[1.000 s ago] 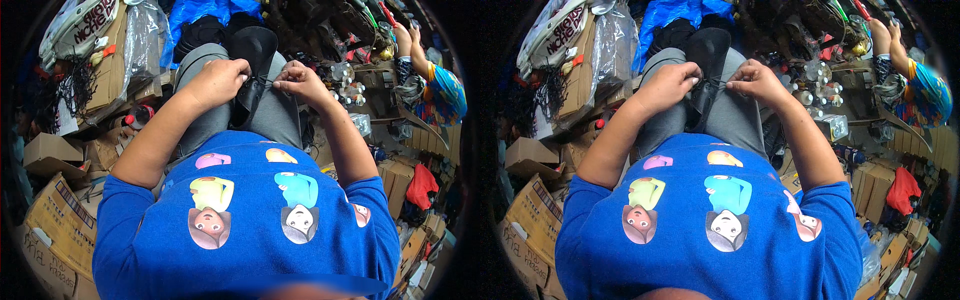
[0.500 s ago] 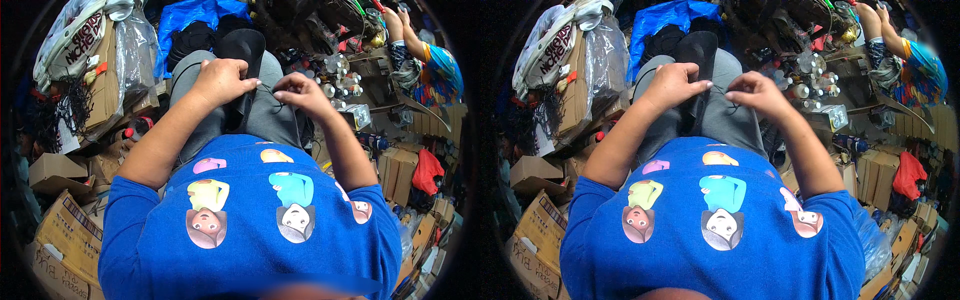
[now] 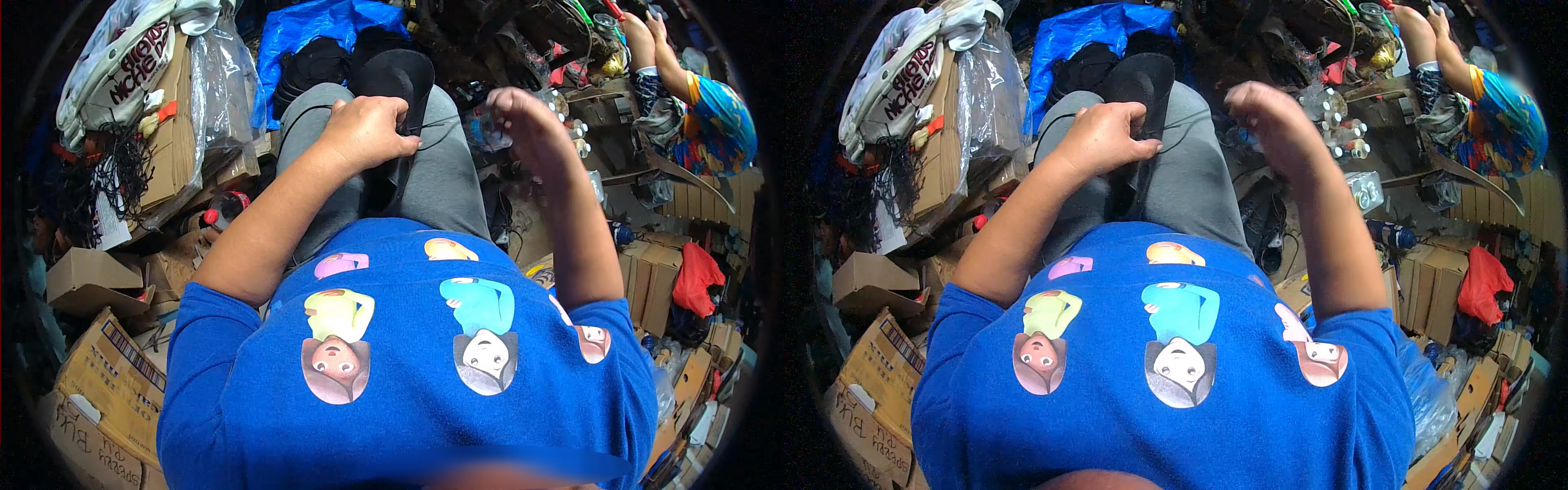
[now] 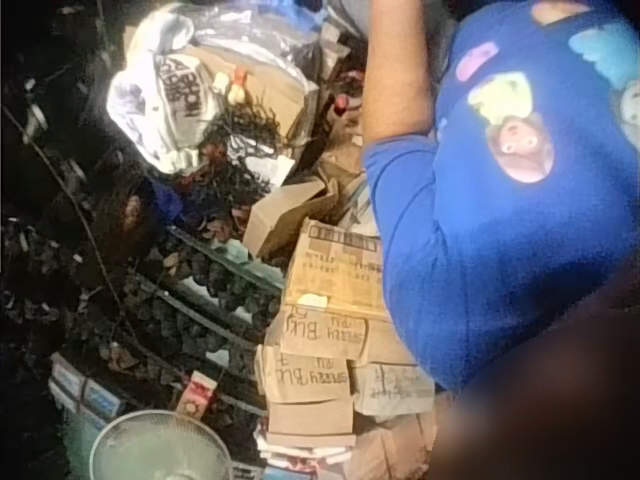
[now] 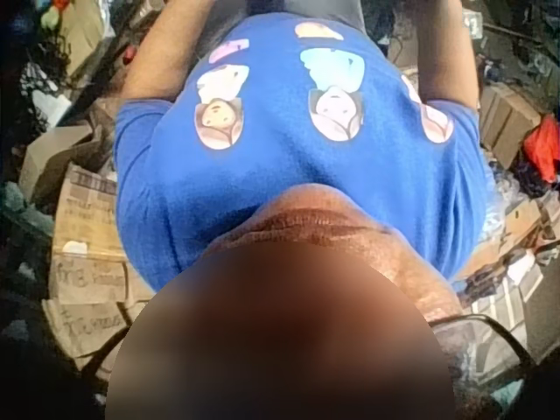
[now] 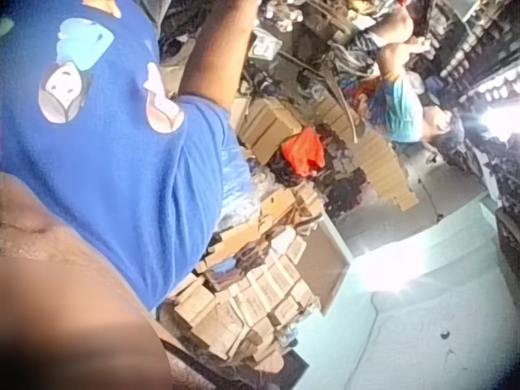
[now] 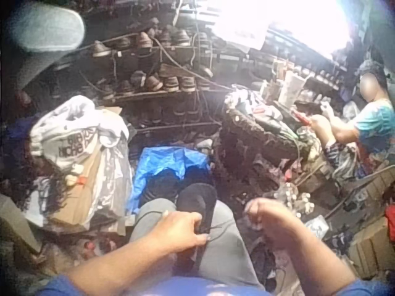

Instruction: Manually stitch a shoe upper using needle and thread.

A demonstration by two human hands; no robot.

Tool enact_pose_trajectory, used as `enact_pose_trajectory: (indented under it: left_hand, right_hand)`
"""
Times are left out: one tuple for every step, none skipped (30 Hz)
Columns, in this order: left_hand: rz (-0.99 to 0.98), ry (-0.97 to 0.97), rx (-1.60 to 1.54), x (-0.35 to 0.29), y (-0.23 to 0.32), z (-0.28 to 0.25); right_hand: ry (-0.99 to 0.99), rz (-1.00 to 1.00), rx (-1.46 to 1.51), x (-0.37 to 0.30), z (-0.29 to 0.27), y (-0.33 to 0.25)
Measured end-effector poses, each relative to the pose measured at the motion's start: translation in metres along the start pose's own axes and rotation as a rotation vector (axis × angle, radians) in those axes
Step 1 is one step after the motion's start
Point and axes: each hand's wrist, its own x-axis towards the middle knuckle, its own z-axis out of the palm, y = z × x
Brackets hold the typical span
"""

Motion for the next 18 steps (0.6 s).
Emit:
enact_pose_trajectory:
  left_hand:
    - [0.029, -0.019, -0.041, 0.0, -0.002, -0.001]
    - [0.052, -0.037, -0.074, 0.0, -0.004, -0.003]
    - [0.084, -0.064, -0.116, -0.001, -0.007, -0.005]
    - [0.094, -0.075, -0.141, -0.002, -0.011, -0.009]
    - [0.108, -0.096, -0.177, -0.003, -0.015, -0.012]
    - [0.122, -0.099, -0.209, -0.006, -0.019, -0.014]
    - [0.152, -0.104, -0.236, -0.008, -0.022, -0.017]
    - [0.187, -0.092, -0.254, -0.011, -0.024, -0.017]
    - [0.181, -0.106, -0.252, -0.013, -0.026, -0.018]
    - [0.19, -0.108, -0.23, -0.013, -0.026, -0.019]
    - [0.217, -0.094, -0.2, -0.013, -0.026, -0.018]
    - [0.218, -0.091, -0.164, -0.014, -0.026, -0.018]
    - [0.259, -0.069, -0.147, -0.013, -0.025, -0.017]
    - [0.225, -0.079, -0.139, -0.013, -0.025, -0.017]
    - [0.23, -0.07, -0.152, -0.013, -0.024, -0.016]
    - [0.236, -0.056, -0.17, -0.013, -0.025, -0.016]
    - [0.241, -0.061, -0.169, -0.013, -0.025, -0.015]
    - [0.248, -0.063, -0.173, -0.013, -0.026, -0.015]
  right_hand:
    - [0.114, 0.073, -0.152, 0.007, -0.011, -0.006]
    - [0.156, 0.153, -0.436, 0.018, -0.017, -0.006]
    - [0.248, 0.264, -0.737, 0.025, -0.02, -0.007]
    - [0.308, 0.136, -1.024, 0.026, -0.019, -0.005]
    - [0.414, 0.095, -1.337, 0.028, -0.013, -0.003]
    - [0.405, -0.077, -1.351, 0.025, -0.008, -0.006]
    - [0.274, -0.257, -1.346, 0.024, 0.0, -0.01]
    - [0.156, -0.344, -1.35, 0.021, 0.01, -0.015]
    - [0.031, -0.505, -1.336, 0.019, 0.021, -0.019]
    - [-0.051, -0.538, -1.453, 0.018, 0.035, -0.02]
    - [-0.145, -0.653, -1.556, 0.017, 0.046, -0.021]
    - [-0.214, -0.767, -1.657, 0.018, 0.056, -0.02]
    - [-0.262, -0.777, -1.681, 0.017, 0.064, -0.019]
    - [-0.286, -0.699, -1.743, 0.016, 0.067, -0.019]
    - [-0.319, -0.655, -1.798, 0.014, 0.067, -0.018]
    - [-0.277, -0.61, -1.788, 0.009, 0.065, -0.018]
    - [-0.237, -0.565, -1.776, 0.001, 0.06, -0.019]
    - [-0.199, -0.496, -1.755, -0.006, 0.055, -0.019]
